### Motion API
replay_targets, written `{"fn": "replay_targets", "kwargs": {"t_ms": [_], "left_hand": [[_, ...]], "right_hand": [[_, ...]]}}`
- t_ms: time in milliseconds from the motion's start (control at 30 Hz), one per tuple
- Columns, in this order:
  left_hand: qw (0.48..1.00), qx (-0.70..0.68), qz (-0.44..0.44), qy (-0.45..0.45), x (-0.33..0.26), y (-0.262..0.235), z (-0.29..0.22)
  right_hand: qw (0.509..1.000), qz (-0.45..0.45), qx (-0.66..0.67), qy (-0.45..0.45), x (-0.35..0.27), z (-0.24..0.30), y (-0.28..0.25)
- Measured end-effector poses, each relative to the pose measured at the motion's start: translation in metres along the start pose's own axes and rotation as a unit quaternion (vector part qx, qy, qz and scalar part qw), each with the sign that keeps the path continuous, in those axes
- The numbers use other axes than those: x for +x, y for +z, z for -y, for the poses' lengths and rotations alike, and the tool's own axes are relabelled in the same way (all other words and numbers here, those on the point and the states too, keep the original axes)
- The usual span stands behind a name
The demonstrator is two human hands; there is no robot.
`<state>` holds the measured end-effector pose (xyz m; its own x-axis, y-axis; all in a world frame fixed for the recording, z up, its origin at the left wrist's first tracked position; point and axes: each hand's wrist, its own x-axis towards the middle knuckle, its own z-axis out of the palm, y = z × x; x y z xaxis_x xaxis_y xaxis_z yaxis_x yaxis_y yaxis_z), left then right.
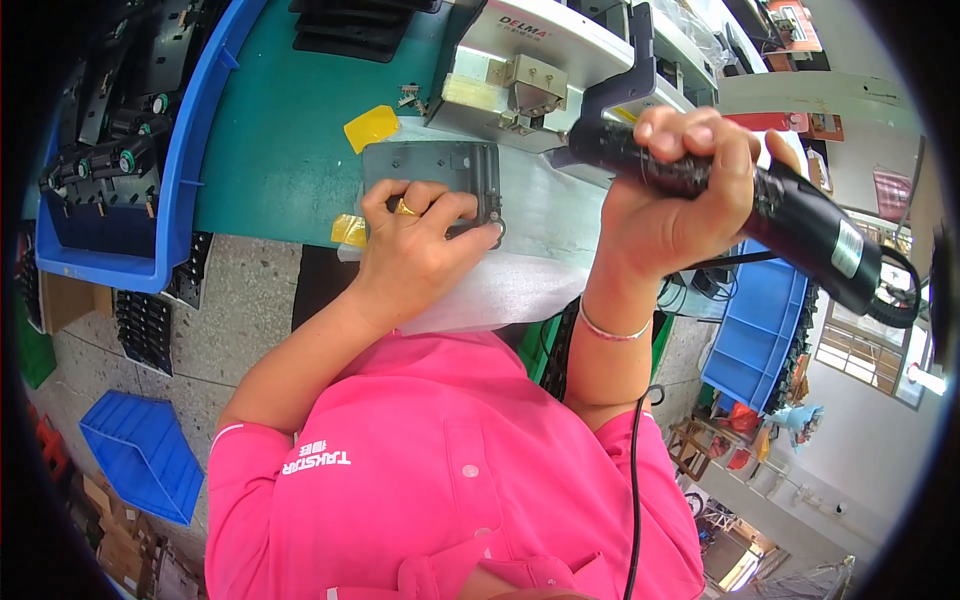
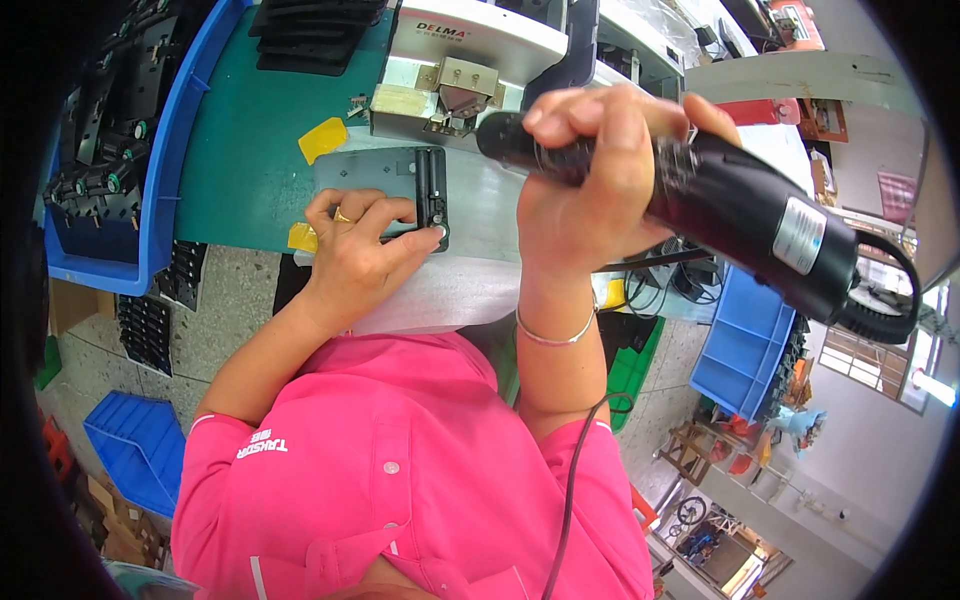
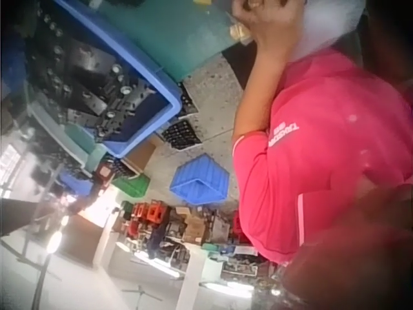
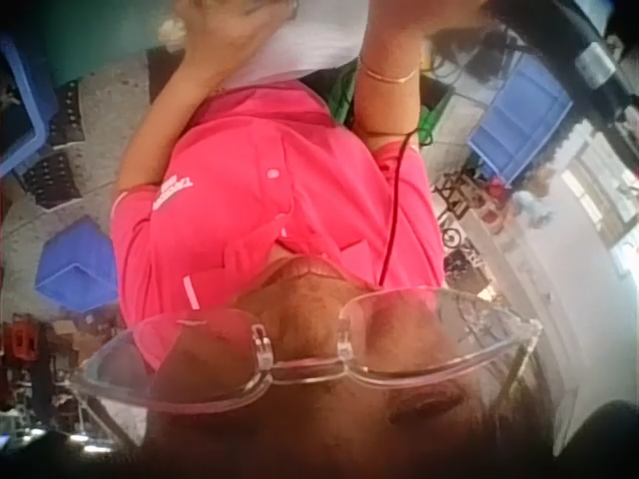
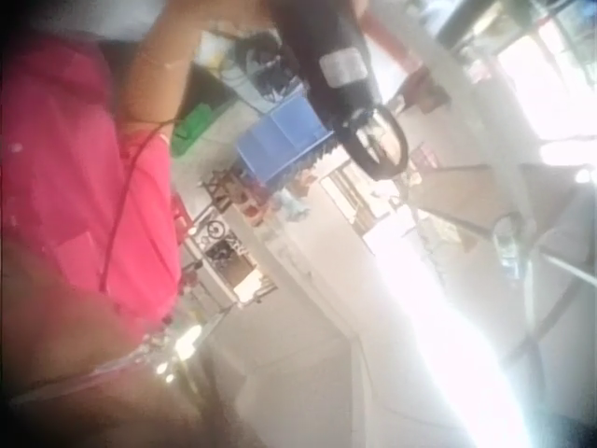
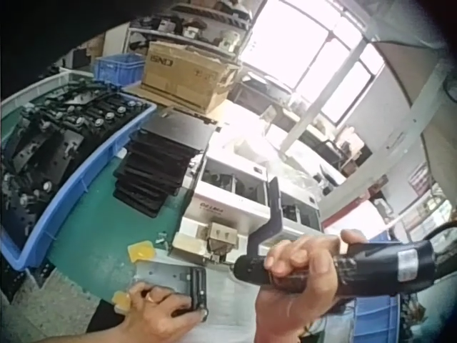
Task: The person assembles plastic housings by hand at a factory workbench, securing them with screws using an electric screwdriver.
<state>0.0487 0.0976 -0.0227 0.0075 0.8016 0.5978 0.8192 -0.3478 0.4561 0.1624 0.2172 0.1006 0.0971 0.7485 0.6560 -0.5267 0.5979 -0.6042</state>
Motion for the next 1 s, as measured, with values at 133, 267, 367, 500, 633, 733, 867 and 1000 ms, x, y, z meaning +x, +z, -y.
{"fn": "replay_targets", "kwargs": {"t_ms": [133, 267, 367, 500, 633, 733, 867, 1000], "left_hand": [[1.000, 0.002, 0.002, -0.003, 0.000, -0.001, 0.001], [1.000, -0.004, 0.006, -0.005, 0.001, 0.000, 0.001], [1.000, -0.002, 0.007, -0.006, 0.000, -0.001, 0.002], [1.000, -0.002, 0.010, -0.008, 0.001, -0.001, 0.002], [1.000, -0.006, 0.011, -0.013, 0.001, -0.002, 0.001], [0.999, -0.022, 0.022, -0.018, 0.004, -0.005, 0.000], [0.999, -0.041, 0.022, -0.029, 0.005, -0.006, 0.000], [0.997, -0.051, 0.014, -0.058, 0.006, -0.007, 0.002]], "right_hand": [[0.999, 0.015, -0.041, -0.004, 0.003, -0.016, 0.007], [0.999, 0.031, -0.031, -0.009, 0.004, -0.026, 0.004], [0.998, 0.036, -0.050, -0.002, 0.003, -0.031, 0.003], [0.996, 0.069, -0.051, 0.001, 0.005, -0.035, 0.001], [0.986, 0.143, -0.090, 0.016, 0.007, -0.032, 0.003], [0.970, 0.203, -0.132, -0.010, 0.011, -0.037, 0.004], [0.953, 0.259, 0.147, -0.060, 0.025, -0.073, 0.017], [0.973, 0.154, -0.073, 0.153, 0.016, -0.026, 0.025]]}}
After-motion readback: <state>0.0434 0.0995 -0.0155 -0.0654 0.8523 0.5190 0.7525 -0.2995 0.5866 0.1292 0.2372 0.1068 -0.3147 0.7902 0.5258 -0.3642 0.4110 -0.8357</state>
